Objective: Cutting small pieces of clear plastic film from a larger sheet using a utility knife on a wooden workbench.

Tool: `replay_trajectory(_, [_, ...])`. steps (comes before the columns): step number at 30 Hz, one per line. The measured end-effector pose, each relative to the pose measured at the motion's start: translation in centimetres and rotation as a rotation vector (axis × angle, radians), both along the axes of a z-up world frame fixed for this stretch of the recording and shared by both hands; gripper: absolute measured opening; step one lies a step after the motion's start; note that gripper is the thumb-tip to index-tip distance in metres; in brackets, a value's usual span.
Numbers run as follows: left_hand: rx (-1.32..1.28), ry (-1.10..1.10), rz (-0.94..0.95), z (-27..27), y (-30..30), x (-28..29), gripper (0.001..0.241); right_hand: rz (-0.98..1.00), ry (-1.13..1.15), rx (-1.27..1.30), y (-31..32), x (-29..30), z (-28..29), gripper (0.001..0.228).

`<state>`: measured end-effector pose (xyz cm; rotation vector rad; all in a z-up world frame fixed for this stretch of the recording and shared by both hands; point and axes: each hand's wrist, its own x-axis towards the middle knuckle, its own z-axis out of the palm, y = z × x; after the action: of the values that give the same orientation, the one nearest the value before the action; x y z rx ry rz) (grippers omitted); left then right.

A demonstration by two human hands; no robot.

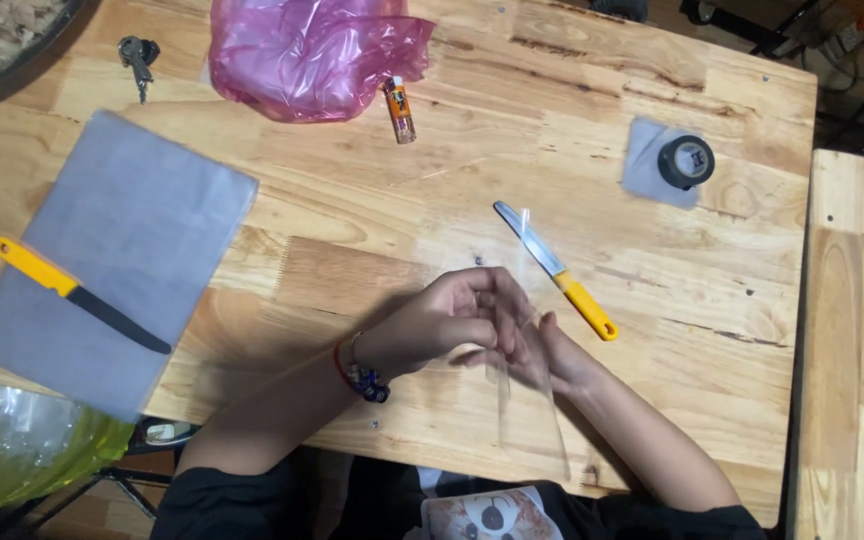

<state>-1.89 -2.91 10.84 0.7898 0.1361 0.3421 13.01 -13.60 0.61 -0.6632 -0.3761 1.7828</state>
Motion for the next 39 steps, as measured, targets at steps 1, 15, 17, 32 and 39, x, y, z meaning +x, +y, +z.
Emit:
replay_trajectory(1, [-0.002,-0.003,0.011,0.3,0.0,-0.3,0.026,0.030,0.031,0.059,-0.5,0.0,-0.3,0.057])
replay_trajectory(15, [0.979,0.812,0.083,-3.0,3.6,-2.9,0.070,-0.247,-1.471,-0.212,1.6,5.3,3.9,0.047])
replay_trajectory(17, [1.448,0.949,0.013,-2.1,2.6,-2.3,0.083,-0.217,-1.672,-0.174,1.5,4.9,4.3,0.054])
replay_trajectory(32, [1.198,0.708,0.320,-5.5,2.4,-2.3,0.014,-0.003,-1.537,-0.193,1.4,4.6,5.0,0.044])
replay_trajectory(39, [1.380,0.907,0.338,-4.2,2.6,-2.7,0.033,-0.487,-2.320,0.507,1.0,1.8,4.6,0.034])
